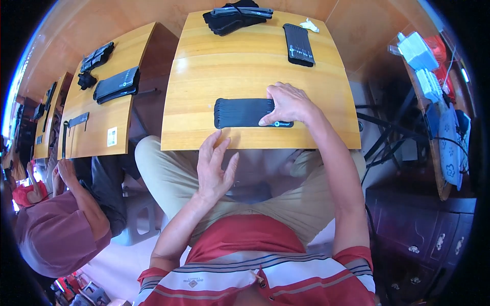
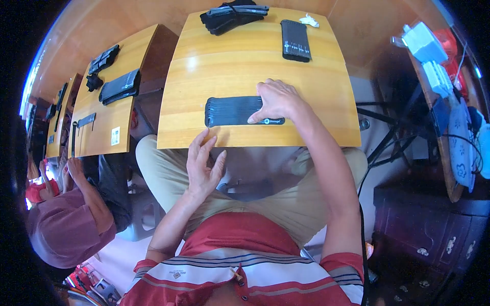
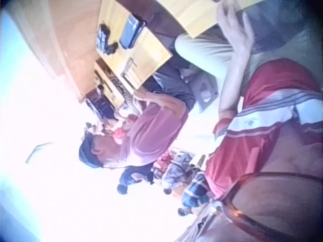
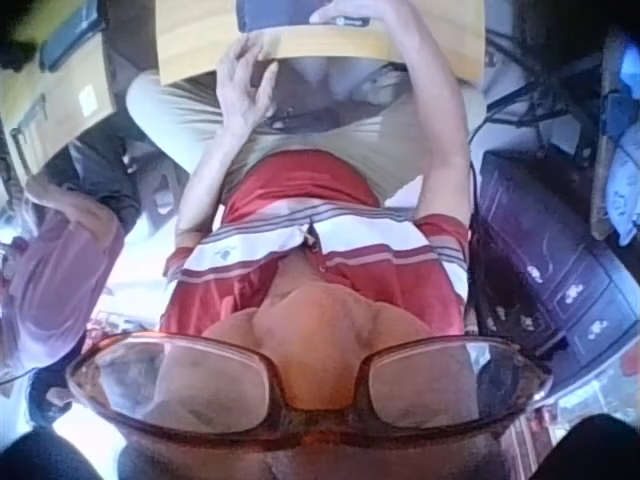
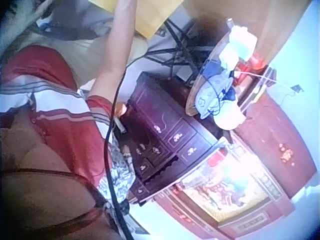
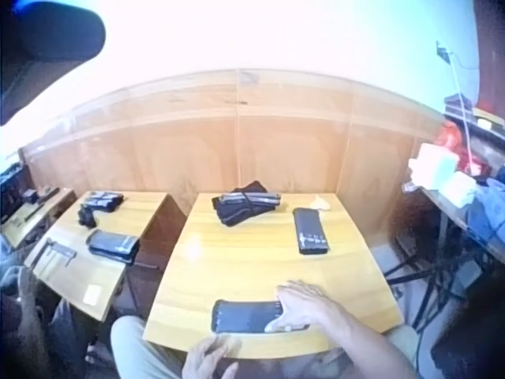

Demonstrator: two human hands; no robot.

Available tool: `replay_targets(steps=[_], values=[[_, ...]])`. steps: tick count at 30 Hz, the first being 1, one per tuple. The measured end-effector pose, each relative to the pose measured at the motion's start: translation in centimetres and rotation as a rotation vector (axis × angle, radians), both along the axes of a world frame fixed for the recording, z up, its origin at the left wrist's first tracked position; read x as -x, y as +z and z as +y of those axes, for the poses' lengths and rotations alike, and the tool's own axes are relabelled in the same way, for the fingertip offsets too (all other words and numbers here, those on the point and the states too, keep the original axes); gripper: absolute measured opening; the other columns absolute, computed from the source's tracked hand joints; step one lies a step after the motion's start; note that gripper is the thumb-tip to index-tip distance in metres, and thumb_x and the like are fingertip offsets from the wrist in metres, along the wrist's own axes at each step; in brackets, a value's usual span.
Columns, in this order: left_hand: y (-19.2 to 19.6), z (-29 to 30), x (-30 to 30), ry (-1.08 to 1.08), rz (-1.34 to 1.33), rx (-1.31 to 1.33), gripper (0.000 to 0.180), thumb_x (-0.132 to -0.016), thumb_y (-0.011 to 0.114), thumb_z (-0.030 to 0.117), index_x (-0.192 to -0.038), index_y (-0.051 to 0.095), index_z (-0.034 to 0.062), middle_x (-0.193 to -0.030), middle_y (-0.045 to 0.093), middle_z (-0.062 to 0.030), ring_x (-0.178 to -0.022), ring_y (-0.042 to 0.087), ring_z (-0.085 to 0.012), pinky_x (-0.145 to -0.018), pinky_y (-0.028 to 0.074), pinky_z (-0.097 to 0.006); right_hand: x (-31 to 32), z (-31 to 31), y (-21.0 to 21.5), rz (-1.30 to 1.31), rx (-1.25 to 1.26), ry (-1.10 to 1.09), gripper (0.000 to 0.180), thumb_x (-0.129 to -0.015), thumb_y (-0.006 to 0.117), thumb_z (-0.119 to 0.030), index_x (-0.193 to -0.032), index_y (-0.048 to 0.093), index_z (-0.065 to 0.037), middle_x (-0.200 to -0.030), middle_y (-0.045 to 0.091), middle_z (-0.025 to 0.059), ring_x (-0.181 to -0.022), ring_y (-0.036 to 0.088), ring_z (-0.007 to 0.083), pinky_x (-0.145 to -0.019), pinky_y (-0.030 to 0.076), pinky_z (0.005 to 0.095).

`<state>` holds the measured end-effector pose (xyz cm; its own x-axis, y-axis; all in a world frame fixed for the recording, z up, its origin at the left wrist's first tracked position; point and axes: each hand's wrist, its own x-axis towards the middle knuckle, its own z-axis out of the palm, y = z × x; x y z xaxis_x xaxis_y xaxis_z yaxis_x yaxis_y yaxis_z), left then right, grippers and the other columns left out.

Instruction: Sorting, inspecting, and stacking black elastic straps on a desk.

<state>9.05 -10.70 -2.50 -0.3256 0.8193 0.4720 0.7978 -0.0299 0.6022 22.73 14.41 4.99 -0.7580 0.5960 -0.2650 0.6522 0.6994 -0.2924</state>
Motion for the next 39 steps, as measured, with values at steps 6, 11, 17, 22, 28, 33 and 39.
replay_targets(steps=[6,11,17,22,28,33,39], values=[[2.3,1.2,2.4,0.005,0.068,0.109,0.048,-0.086,0.077,0.017,-0.128,0.061,0.0008,-0.138,0.055,-0.0224,-0.127,0.054,-0.0404,-0.104,0.048,-0.046,1.3,0.0,1.5,-0.191,-0.025,0.044,0.078,-0.06,0.092,-0.051,-0.112,0.065,0.001,-0.106,0.071,0.0198,-0.105,0.067,0.0367,-0.088,0.052,0.0453],[1.8,5.3,5.8,-0.036,0.138,0.158,0.055,-0.088,0.076,0.026,-0.132,0.058,-0.0009,-0.137,0.056,-0.0229,-0.125,0.054,-0.0407,-0.107,0.044,-0.048,0.9,0.1,1.0,-0.144,-0.021,0.051,0.076,-0.062,0.091,-0.051,-0.11,0.067,0.001,-0.104,0.072,0.0209,-0.103,0.068,0.0377,-0.087,0.052,0.0457],[1.4,6.6,7.0,-0.132,0.239,0.135,0.056,-0.086,0.078,0.029,-0.131,0.061,-0.0009,-0.138,0.057,-0.021,-0.13,0.05,-0.0389,-0.111,0.041,-0.046,0.8,-0.5,0.7,-0.108,0.008,0.046,0.057,-0.063,0.09,-0.048,-0.092,0.073,-0.002,-0.089,0.073,0.021,-0.092,0.07,0.0401,-0.081,0.053,0.0481],[1.3,6.7,7.1,-0.125,0.124,0.141,0.053,-0.085,0.079,0.029,-0.126,0.064,-0.0009,-0.135,0.058,-0.021,-0.131,0.05,-0.0385,-0.112,0.041,-0.046,0.3,-1.5,1.6,-0.063,-0.005,0.003,0.052,-0.067,0.089,-0.045,-0.092,0.074,-0.002,-0.087,0.073,0.021,-0.091,0.07,0.0397,-0.081,0.054,0.0483],[1.2,6.6,7.0,-0.118,0.146,0.155,0.052,-0.087,0.076,0.03,-0.127,0.064,-0.0004,-0.136,0.058,-0.021,-0.13,0.051,-0.0385,-0.112,0.041,-0.047,0.6,-2.1,2.1,-0.114,-0.093,0.011,0.054,-0.067,0.089,-0.045,-0.096,0.075,-0.002,-0.097,0.073,0.0235,-0.099,0.07,0.0398,-0.086,0.054,0.049],[0.9,6.3,6.4,-0.1,0.27,0.1,0.052,-0.086,0.077,0.028,-0.128,0.063,0.0008,-0.137,0.057,-0.0204,-0.129,0.052,-0.0387,-0.11,0.042,-0.047,0.5,-2.6,3.3,-0.061,0.031,0.013,0.038,-0.072,0.083,-0.029,-0.095,0.075,0.001,-0.097,0.073,0.0257,-0.097,0.071,0.0413,-0.086,0.056,0.0485],[1.0,6.3,6.8,-0.111,0.142,0.089,0.06,-0.083,0.079,0.025,-0.133,0.058,0.0017,-0.137,0.055,-0.0221,-0.129,0.052,-0.0397,-0.11,0.042,-0.048,2.8,-6.6,4.7,-0.06,-0.127,0.044,0.022,-0.074,0.07,-0.009,-0.093,0.073,0.001,-0.095,0.072,0.0266,-0.096,0.071,0.0415,-0.084,0.056,0.0493]])
